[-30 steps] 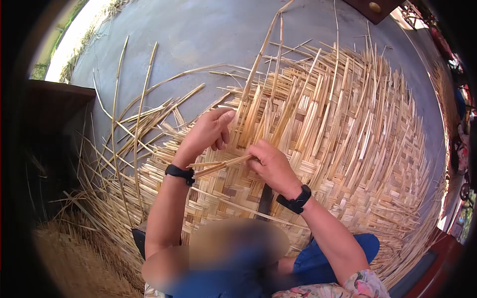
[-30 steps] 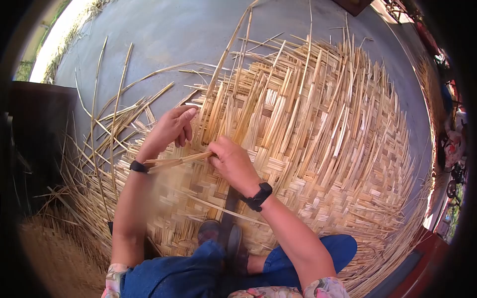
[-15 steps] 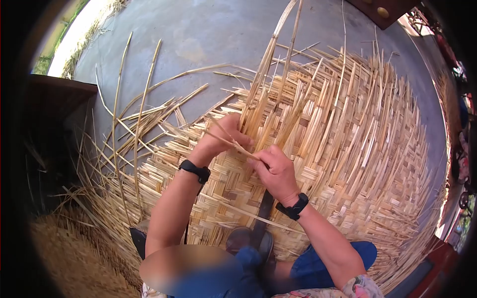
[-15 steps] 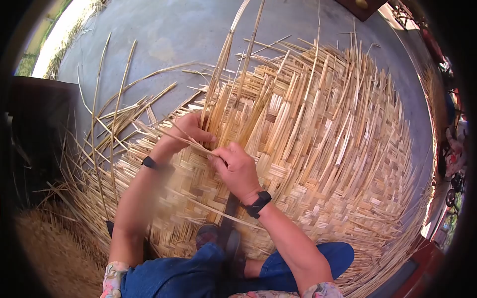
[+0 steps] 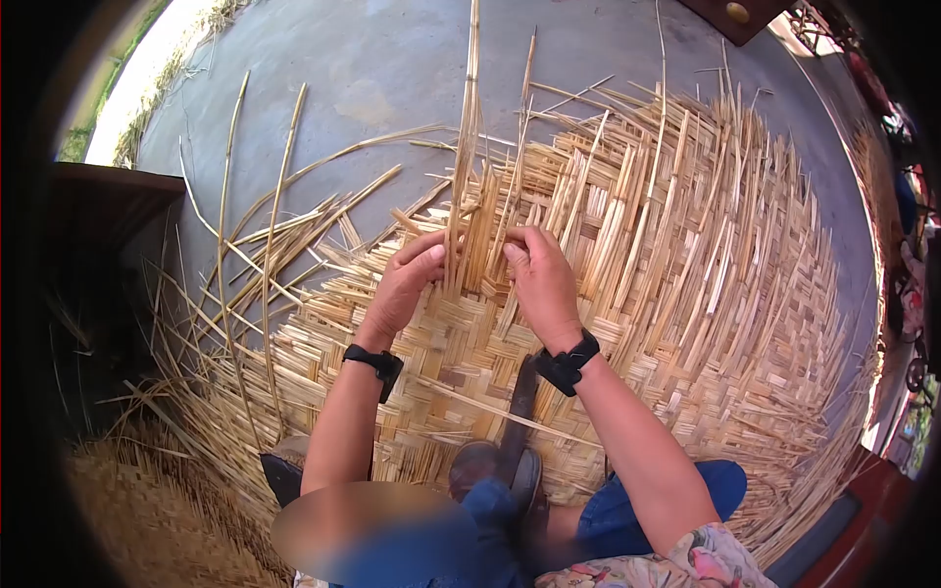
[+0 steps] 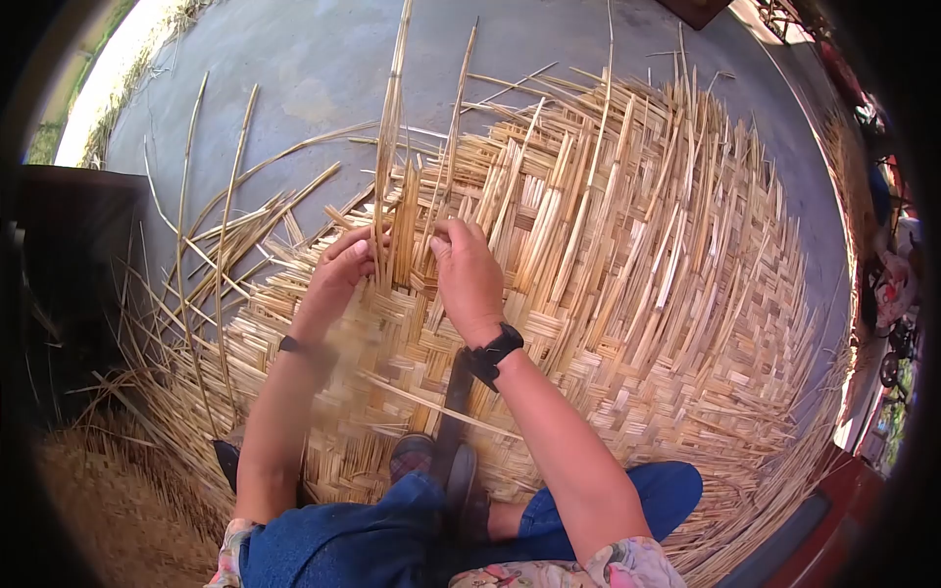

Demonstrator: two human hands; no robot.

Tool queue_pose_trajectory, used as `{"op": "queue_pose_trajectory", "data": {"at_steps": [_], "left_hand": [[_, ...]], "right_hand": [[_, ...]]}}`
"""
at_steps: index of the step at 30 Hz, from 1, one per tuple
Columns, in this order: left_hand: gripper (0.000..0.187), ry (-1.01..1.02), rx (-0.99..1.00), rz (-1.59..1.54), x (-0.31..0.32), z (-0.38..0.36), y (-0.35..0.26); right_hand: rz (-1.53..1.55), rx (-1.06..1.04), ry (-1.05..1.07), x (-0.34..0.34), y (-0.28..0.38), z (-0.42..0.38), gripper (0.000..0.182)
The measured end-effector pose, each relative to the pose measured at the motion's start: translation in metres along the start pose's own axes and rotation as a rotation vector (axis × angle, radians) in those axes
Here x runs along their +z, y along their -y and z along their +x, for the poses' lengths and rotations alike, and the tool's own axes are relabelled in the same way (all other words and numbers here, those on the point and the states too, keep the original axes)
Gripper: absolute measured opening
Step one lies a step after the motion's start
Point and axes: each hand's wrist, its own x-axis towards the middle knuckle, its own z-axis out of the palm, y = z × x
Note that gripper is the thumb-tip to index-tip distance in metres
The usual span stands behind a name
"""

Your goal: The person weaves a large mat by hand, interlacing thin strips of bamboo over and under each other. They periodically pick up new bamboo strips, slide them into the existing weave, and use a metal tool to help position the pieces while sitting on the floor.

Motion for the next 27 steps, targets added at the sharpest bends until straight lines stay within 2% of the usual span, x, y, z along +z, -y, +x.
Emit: {"op": "queue_pose_trajectory", "data": {"at_steps": [3,4,7,8,10,11,13,16,18,22,25,27], "left_hand": [[0.028,-0.171,0.193,0.107,0.002,-0.006,0.008],[0.025,-0.264,0.229,0.172,0.006,-0.008,0.014],[0.024,-0.397,0.323,0.261,0.022,-0.021,0.013],[0.024,-0.476,0.29,0.262,0.034,-0.027,0.003],[0.025,-0.438,0.209,0.242,0.028,-0.03,-0.005],[0.026,-0.42,0.168,0.233,0.023,-0.031,-0.008],[0.027,-0.411,0.158,0.121,0.014,-0.026,-0.006],[0.024,-0.391,0.217,0.057,0.011,-0.021,0.01],[0.021,-0.388,0.248,0.038,0.019,-0.026,0.004],[0.017,-0.475,0.369,0.377,0.001,-0.036,0.037],[0.017,-0.51,0.331,0.392,-0.012,-0.032,0.047],[0.022,-0.612,0.294,0.259,0.0,-0.035,0.035]], "right_hand": [[-0.155,0.121,0.042,0.002,-0.009,0.008,0.042],[-0.199,0.089,0.05,0.004,-0.016,0.011,0.05],[0.262,0.298,0.134,-0.012,-0.007,0.012,0.04],[0.317,0.256,0.085,-0.02,-0.005,0.008,0.038],[0.424,0.177,-0.007,-0.042,-0.003,-0.017,0.034],[0.293,0.119,-0.031,-0.054,-0.002,-0.033,0.033],[-0.034,0.079,0.054,-0.069,-0.004,-0.063,0.043],[-0.459,0.083,0.311,-0.065,-0.021,-0.094,0.06],[-0.565,0.035,0.347,-0.059,-0.026,-0.098,0.069],[-0.733,-0.028,0.503,-0.062,-0.024,-0.099,0.078],[-0.825,-0.022,0.587,-0.066,-0.021,-0.099,0.08],[-0.805,-0.043,0.585,-0.067,-0.027,-0.102,0.08]]}}
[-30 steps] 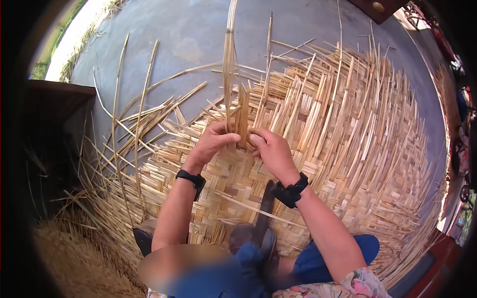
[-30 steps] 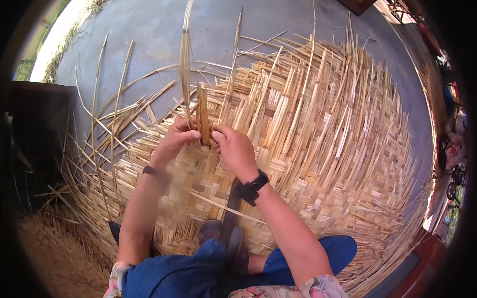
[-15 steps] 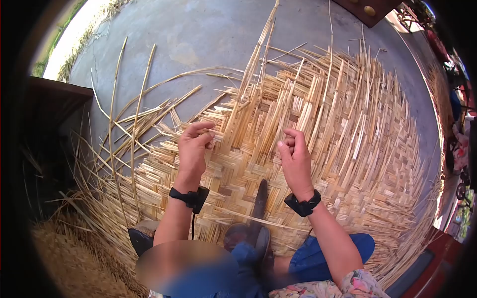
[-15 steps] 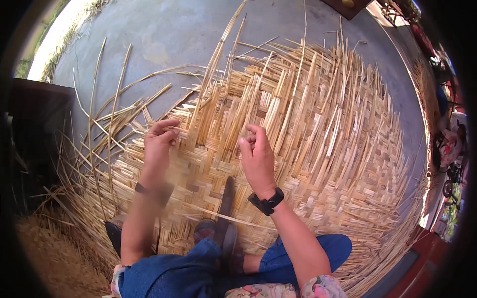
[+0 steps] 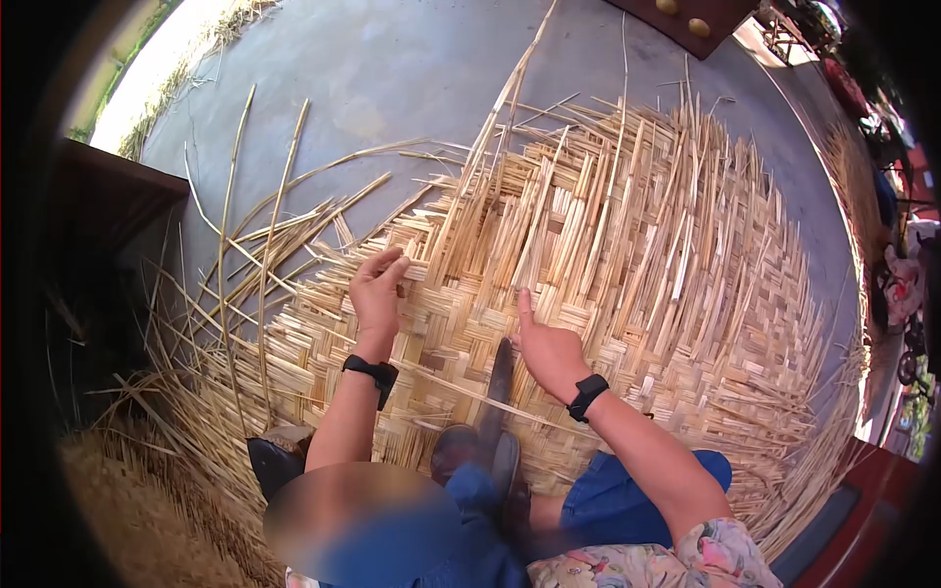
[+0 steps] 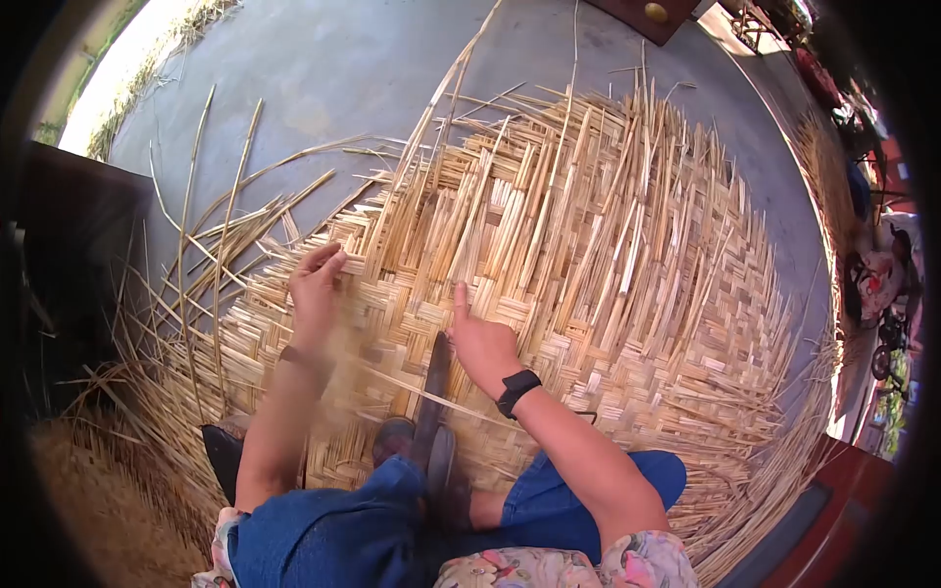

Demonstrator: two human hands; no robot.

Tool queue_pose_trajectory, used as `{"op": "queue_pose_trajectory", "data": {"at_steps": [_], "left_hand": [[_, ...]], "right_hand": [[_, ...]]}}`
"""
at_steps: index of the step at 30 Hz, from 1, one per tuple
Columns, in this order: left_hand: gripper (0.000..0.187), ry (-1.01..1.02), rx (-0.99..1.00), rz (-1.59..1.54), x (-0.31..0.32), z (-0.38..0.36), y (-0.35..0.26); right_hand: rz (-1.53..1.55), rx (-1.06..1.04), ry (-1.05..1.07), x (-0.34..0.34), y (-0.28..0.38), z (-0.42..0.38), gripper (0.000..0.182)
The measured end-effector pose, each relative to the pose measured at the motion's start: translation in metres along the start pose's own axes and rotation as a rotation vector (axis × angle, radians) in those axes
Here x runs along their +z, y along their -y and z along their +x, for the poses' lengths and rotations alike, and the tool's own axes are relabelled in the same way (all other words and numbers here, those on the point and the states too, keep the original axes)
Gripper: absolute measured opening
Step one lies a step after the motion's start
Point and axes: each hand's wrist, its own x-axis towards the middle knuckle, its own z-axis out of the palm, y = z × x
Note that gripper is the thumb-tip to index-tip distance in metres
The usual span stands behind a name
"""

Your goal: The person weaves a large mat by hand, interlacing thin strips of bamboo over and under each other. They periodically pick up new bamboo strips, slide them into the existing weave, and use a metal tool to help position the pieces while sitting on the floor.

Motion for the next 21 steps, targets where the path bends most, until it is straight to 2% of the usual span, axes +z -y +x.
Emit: {"op": "queue_pose_trajectory", "data": {"at_steps": [1,4,5,7,8,9,11,13,14,17,20,21], "left_hand": [[0.024,-0.054,-0.041,-0.046,0.002,-0.003,-0.008],[0.028,-0.466,0.332,0.383,0.0,-0.025,-0.006],[0.031,-0.4,0.483,0.588,0.004,-0.038,-0.012],[0.031,0.209,0.534,0.512,0.024,-0.041,-0.022],[0.032,0.393,0.561,0.472,0.039,-0.037,-0.018],[0.036,0.428,0.762,0.595,0.055,-0.033,-0.022],[0.036,0.708,0.355,0.632,0.071,-0.01,-0.015],[0.034,0.721,0.233,0.663,0.076,0.015,-0.011],[0.033,0.73,0.171,0.679,0.077,0.023,-0.008],[0.025,0.711,0.094,0.535,0.082,0.029,0.004],[0.024,0.689,0.015,0.636,0.088,0.015,-0.027],[0.022,0.686,0.135,0.595,0.084,0.016,-0.015]], "right_hand": [[0.011,-0.013,-0.016,0.003,-0.002,-0.002,0.079],[0.167,-0.066,-0.151,0.012,-0.007,-0.022,0.068],[0.235,-0.089,-0.206,0.016,-0.011,-0.033,0.064],[0.287,-0.17,-0.169,0.018,-0.013,-0.063,0.052],[0.311,-0.209,-0.147,0.017,-0.013,-0.081,0.046],[0.343,-0.22,-0.126,0.008,-0.012,-0.103,0.036],[0.266,-0.269,-0.036,-0.011,-0.025,-0.149,0.037],[0.22,-0.266,-0.041,-0.032,-0.048,-0.203,0.031],[0.218,-0.188,-0.043,-0.043,-0.059,-0.231,0.031],[0.18,0.156,-0.071,-0.064,-0.091,-0.308,0.032],[0.142,0.266,-0.295,-0.039,-0.14,-0.364,0.03],[0.15,0.304,-0.372,-0.033,-0.148,-0.375,0.03]]}}
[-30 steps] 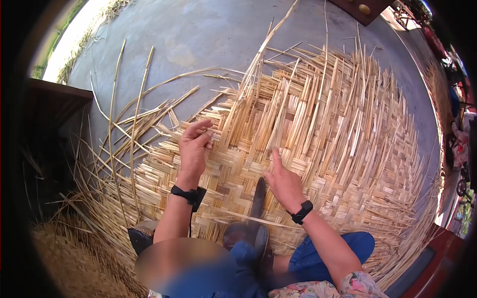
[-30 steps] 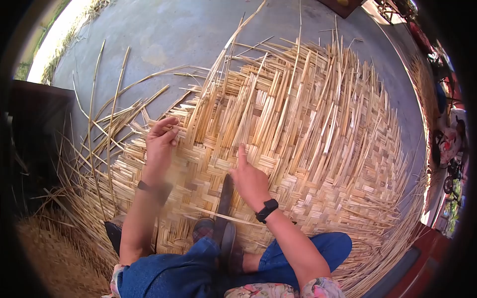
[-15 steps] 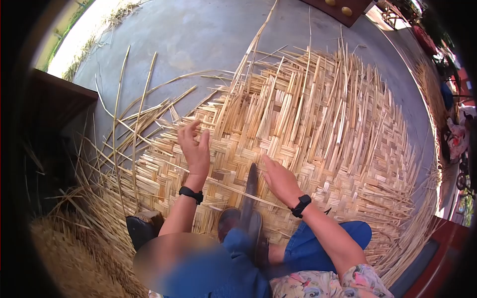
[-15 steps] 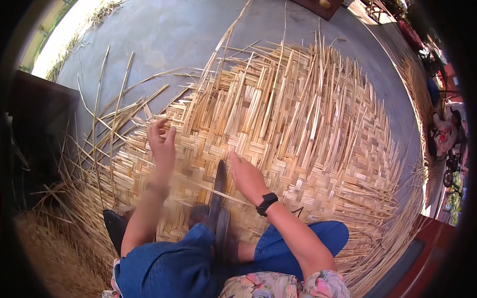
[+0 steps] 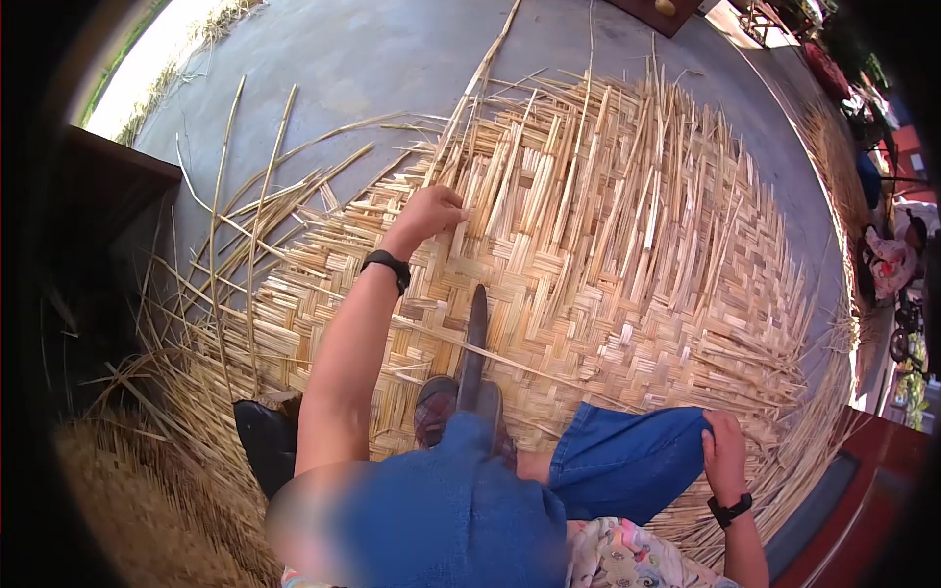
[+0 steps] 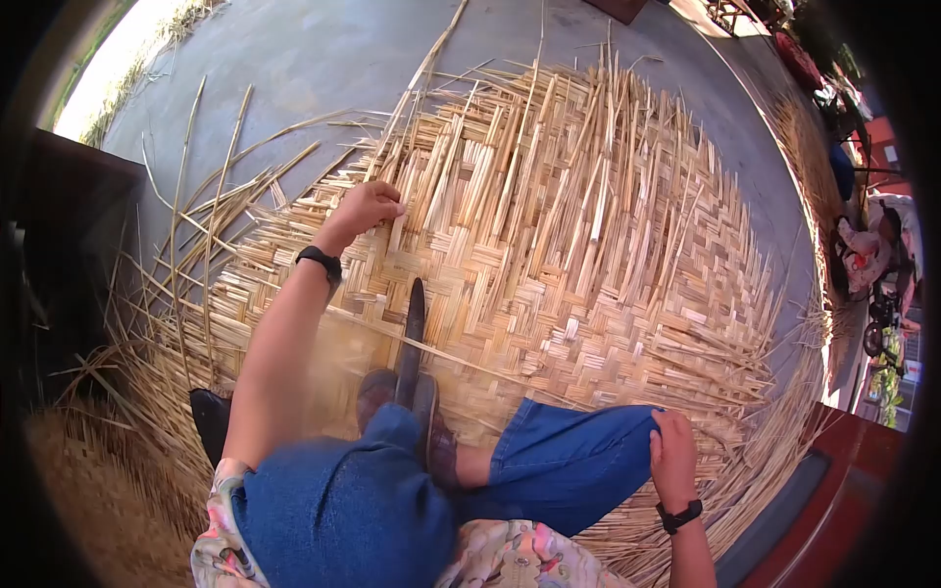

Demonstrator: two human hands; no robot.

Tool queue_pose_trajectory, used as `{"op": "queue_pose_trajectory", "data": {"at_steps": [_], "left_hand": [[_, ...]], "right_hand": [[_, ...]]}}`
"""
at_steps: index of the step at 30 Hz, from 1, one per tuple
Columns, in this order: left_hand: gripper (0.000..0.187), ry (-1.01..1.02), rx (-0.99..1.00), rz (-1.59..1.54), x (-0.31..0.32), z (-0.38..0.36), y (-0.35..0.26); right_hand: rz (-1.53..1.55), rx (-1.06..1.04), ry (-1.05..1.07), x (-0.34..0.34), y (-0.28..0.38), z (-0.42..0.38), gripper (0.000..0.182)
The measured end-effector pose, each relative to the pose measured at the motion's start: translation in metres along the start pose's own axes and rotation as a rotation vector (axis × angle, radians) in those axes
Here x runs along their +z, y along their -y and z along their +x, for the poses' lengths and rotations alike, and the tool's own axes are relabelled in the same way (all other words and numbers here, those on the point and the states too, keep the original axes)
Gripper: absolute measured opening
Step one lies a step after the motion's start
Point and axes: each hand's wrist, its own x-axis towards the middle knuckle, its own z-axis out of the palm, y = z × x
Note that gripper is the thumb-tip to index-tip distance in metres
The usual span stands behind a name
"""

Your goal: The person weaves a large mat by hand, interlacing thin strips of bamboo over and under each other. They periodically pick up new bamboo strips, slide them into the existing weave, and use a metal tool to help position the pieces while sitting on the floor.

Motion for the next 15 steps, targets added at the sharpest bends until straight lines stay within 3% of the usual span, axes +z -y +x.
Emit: {"op": "queue_pose_trajectory", "data": {"at_steps": [4,6,11,15], "left_hand": [[0.018,-0.147,-0.071,0.204,0.02,0.009,0.017],[0.019,-0.232,-0.123,0.143,0.029,0.012,0.018],[0.02,-0.366,-0.237,0.137,0.042,0.012,0.012],[0.028,-0.377,-0.139,-0.024,0.038,0.008,0.006]], "right_hand": [[-0.089,0.052,-0.21,0.053,-0.033,-0.009,0.022],[-0.087,0.063,-0.294,0.072,-0.04,-0.002,0.018],[-0.056,0.062,-0.259,0.066,-0.042,0.004,0.019],[-0.061,0.03,-0.285,0.068,-0.043,0.003,0.018]]}}
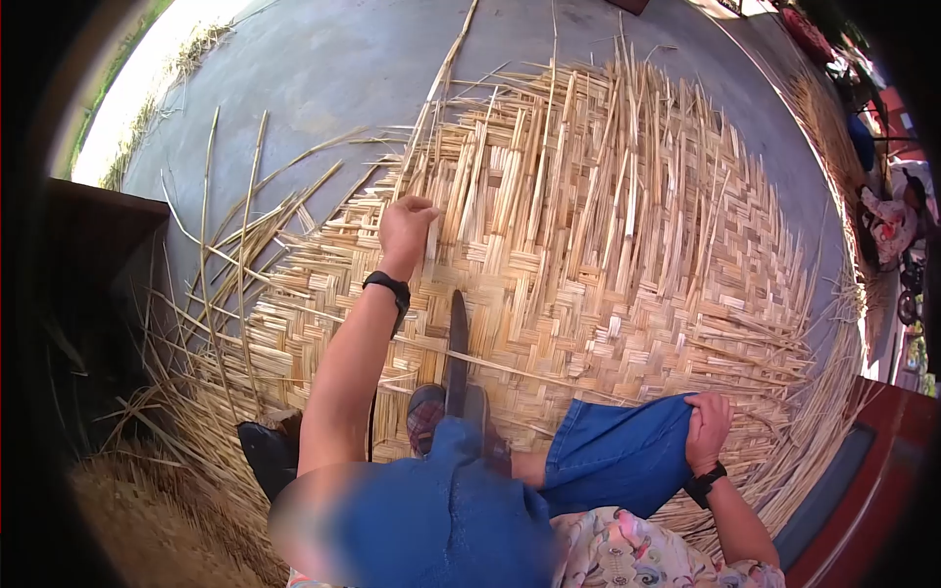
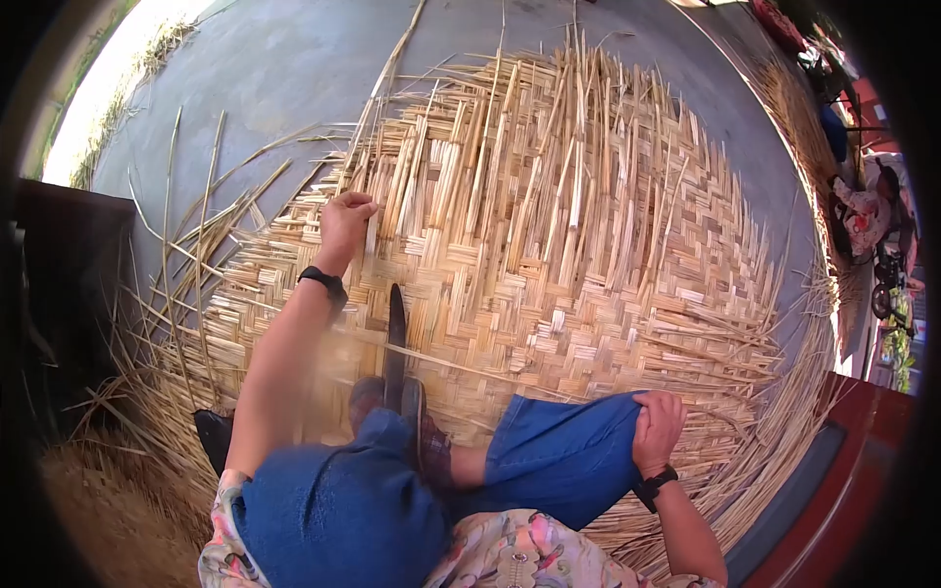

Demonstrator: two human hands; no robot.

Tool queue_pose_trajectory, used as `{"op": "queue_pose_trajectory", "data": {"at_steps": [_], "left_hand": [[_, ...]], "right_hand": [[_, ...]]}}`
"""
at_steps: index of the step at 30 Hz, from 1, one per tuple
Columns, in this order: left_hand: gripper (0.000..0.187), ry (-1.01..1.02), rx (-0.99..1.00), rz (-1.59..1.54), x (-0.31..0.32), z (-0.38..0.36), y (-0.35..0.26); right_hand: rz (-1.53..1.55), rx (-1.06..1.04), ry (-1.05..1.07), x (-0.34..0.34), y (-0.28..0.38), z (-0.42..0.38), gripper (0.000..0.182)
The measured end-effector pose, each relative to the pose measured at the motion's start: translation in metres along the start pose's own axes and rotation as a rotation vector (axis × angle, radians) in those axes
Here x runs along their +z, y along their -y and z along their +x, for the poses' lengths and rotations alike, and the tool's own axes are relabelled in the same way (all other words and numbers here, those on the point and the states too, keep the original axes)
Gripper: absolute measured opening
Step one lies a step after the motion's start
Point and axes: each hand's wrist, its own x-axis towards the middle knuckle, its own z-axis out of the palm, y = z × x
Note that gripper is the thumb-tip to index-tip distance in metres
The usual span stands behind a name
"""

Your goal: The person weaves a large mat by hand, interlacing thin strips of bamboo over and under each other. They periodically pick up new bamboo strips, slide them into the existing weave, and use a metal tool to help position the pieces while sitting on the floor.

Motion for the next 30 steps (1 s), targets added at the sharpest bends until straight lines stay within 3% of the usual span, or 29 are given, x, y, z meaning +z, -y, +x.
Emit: {"op": "queue_pose_trajectory", "data": {"at_steps": [1,2,4,6,7,11,14,15,19,23,26,28,30], "left_hand": [[0.029,-0.191,0.032,0.013,0.006,-0.005,-0.009],[0.022,-0.423,0.434,0.234,0.005,-0.013,-0.022],[0.018,-0.138,0.504,0.09,0.012,-0.028,-0.061],[0.015,0.041,0.605,0.412,0.036,-0.022,-0.062],[0.019,0.075,0.542,0.629,0.047,-0.017,-0.061],[0.021,0.13,0.381,0.771,0.064,-0.002,-0.072],[0.017,0.146,0.188,0.604,0.066,0.006,-0.073],[0.015,0.22,0.161,0.397,0.057,0.007,-0.07],[0.015,0.383,0.17,-0.098,0.045,0.011,-0.046],[0.026,0.455,0.29,0.129,0.034,0.011,-0.051],[0.028,0.36,0.27,0.224,0.054,0.016,-0.038],[0.027,0.302,0.158,-0.038,0.072,0.034,-0.006],[0.029,0.222,0.097,-0.131,0.075,0.025,-0.024]], "right_hand": [[-0.001,0.008,0.004,0.0,0.0,0.0,0.018],[-0.003,0.014,0.006,0.0,0.0,0.001,0.018],[-0.005,0.023,0.012,-0.001,-0.001,0.0,0.018],[-0.005,0.013,0.021,-0.001,-0.001,0.001,0.018],[-0.003,0.014,0.024,-0.001,-0.001,0.002,0.018],[-0.008,0.008,0.013,-0.004,-0.003,0.002,0.017],[0.009,0.015,0.014,-0.004,-0.006,0.002,0.017],[0.02,0.021,0.019,-0.005,-0.005,0.003,0.017],[0.039,0.004,0.006,-0.004,-0.006,0.003,0.018],[0.045,0.003,0.003,-0.001,-0.008,0.004,0.017],[0.044,0.012,0.014,-0.001,-0.008,0.005,0.018],[0.047,0.021,0.031,-0.001,-0.006,0.005,0.018],[0.047,0.022,0.04,-0.002,-0.006,0.007,0.018]]}}
